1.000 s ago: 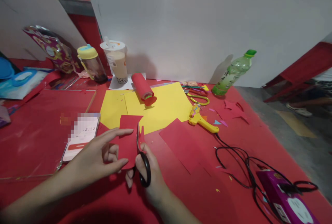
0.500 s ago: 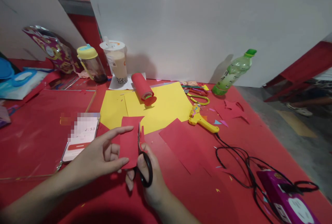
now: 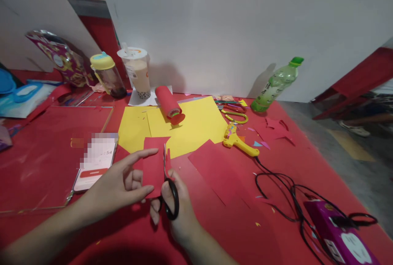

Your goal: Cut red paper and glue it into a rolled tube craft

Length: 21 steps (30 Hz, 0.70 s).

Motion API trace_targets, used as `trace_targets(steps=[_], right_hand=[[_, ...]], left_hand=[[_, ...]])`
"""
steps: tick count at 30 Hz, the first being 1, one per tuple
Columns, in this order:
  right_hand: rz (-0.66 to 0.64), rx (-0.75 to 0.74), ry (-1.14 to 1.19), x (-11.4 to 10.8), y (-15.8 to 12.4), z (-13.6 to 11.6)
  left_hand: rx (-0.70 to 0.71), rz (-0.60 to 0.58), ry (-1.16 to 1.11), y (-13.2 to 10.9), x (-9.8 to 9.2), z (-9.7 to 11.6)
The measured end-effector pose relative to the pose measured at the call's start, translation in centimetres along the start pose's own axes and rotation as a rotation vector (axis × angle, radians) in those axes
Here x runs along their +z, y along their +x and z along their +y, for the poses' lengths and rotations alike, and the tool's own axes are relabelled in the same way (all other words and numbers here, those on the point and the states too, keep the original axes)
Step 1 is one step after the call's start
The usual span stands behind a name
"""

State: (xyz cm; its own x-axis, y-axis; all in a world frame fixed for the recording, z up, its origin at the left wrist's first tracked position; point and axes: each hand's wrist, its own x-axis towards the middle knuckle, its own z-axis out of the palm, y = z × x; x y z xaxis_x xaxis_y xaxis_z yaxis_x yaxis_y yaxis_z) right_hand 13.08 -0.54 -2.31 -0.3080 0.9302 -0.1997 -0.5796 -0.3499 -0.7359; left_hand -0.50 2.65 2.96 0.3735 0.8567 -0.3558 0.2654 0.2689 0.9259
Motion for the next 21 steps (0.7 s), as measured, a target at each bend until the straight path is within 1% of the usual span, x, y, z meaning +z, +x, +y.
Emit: trace_targets(steps=[9,15,21], right_hand=[[0.072,0.035,-0.017,0.14,0.02,-0.10],[0.091,0.058,-0.013,0.17,0.02,-0.15],[0.075,0.057,-0.017,0.16,0.01,-0.22]], left_hand=[[0.001,0.014,0.045,0.18,-0.04,0.40],[0.008,0.011,0.042,0.19,-0.16,0.04],[0.012,0.001,0.044,0.05,-0.23,-0.15]])
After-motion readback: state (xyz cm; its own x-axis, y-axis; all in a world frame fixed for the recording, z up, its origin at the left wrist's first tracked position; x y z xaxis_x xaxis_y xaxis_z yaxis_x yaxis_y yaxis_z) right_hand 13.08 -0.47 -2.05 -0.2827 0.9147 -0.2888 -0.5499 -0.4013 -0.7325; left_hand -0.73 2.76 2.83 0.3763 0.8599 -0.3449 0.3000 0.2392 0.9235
